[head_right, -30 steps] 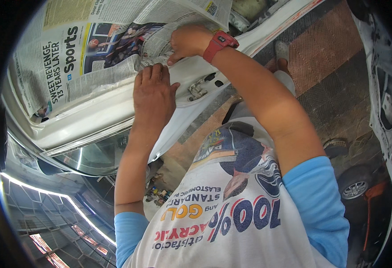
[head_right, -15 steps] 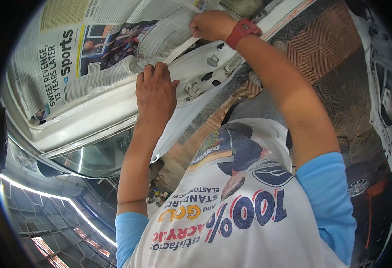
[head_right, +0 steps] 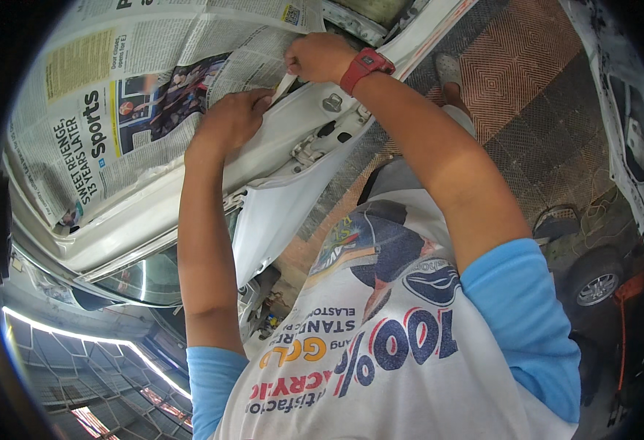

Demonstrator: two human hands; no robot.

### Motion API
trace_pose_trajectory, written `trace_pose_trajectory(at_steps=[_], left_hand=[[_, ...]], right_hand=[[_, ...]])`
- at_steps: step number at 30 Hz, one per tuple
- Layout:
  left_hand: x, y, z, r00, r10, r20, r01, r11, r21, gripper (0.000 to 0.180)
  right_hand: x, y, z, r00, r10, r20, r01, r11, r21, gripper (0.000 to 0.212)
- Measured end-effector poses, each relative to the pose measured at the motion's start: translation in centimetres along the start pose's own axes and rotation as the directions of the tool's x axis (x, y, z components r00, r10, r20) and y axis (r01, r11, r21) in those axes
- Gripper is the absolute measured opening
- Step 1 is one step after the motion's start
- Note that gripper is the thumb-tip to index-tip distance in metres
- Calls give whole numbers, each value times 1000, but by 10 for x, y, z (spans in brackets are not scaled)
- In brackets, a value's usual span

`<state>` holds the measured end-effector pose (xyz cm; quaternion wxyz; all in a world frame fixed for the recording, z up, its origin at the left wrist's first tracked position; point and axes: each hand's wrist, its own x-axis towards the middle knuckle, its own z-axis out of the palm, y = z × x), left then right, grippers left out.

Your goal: The person gathers newspapers and masking tape from a cluttered workbench, walks to a white sedan with its roof interior exposed, and tapes the newspapers over the roof opening. The person smooths the paper and secures it with multiple strips of tape along the roof edges.

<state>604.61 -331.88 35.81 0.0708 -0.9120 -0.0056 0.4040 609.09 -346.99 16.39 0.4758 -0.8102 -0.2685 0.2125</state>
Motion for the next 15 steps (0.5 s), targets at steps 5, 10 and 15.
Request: trace_pose_trajectory(at_steps=[5,10,15], left_hand=[[14,-4,-1,979,-51,198,55,998,-18,52],[23,-13,8,976,-8,220,-7,998,66,59],[28,-1,-2,923,-228,311,215,974,76,74]], right_hand=[[-1,2,-9,999,40,25,-42,997,65,18],[0,8,3,998,51,24,-53,995,89,19],[3,18,26,999,41,11,-42,991,126,25]])
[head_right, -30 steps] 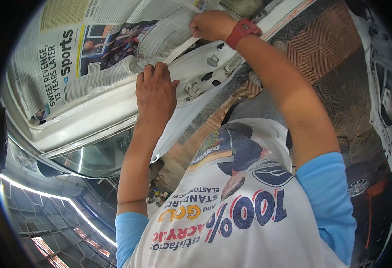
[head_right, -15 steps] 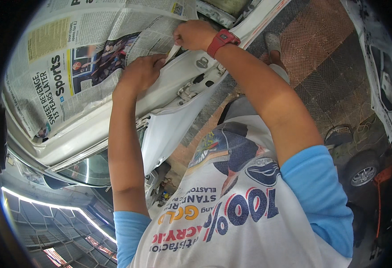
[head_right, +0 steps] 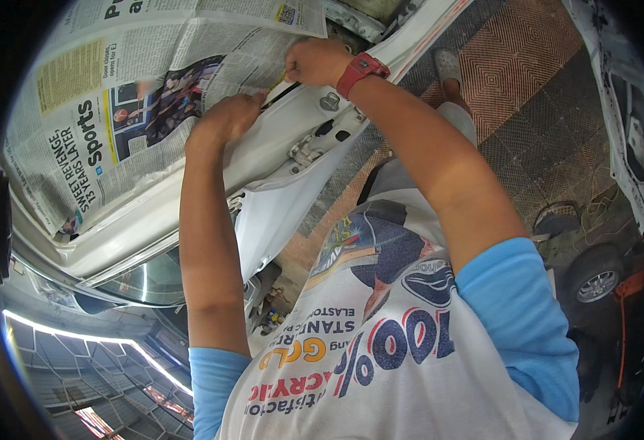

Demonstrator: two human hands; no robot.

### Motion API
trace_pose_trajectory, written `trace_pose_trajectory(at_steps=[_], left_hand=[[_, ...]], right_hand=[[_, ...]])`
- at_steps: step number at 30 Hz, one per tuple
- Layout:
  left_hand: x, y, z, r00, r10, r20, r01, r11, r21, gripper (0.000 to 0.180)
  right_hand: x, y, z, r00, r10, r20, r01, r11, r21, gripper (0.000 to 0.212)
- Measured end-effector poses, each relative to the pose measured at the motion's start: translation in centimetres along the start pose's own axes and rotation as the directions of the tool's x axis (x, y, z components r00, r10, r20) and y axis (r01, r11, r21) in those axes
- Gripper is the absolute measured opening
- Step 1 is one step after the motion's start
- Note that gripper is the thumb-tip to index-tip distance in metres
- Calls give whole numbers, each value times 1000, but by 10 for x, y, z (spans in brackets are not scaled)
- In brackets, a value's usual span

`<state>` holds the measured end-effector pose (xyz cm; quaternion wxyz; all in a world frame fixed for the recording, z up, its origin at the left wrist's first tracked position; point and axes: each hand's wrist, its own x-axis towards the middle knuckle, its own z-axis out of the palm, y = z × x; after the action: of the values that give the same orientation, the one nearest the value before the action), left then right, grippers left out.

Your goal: The person gathers newspapers and masking tape from a cluttered workbench, walks to a white sedan with its roof interior exposed, and tapes the newspapers over the roof opening. The person smooths the paper and secures it with multiple strips of tape along the roof edges.

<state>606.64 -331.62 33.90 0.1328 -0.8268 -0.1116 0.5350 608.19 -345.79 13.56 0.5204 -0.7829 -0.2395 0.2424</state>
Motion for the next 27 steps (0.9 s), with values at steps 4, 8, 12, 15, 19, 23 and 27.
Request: trace_pose_trajectory(at_steps=[4,8,12,15,19,23,27], left_hand=[[5,-3,7,998,-50,-35,48,998,-47,86],[4,3,-1,991,-126,55,129,991,-43,78],[9,-6,7,996,-94,9,94,993,-64,86],[16,-14,10,998,-55,3,55,997,-54,89],[11,-11,7,998,-64,-1,64,997,-51,85],[-10,-5,7,997,1,-77,-11,991,-134,74],[-26,8,24,960,135,-246,-100,984,147,57]], right_hand=[[-2,-6,5,998,68,15,-68,998,-1,35],[-8,-18,1,998,70,-3,-70,996,-49,42],[-3,-29,3,999,53,0,-53,991,-125,46],[3,-32,9,1000,16,-6,-17,982,-186,43],[11,-35,16,994,-100,-34,88,964,-253,38],[12,-48,4,994,-103,27,106,941,-321,35],[16,-46,4,993,-99,69,116,938,-326,33]])
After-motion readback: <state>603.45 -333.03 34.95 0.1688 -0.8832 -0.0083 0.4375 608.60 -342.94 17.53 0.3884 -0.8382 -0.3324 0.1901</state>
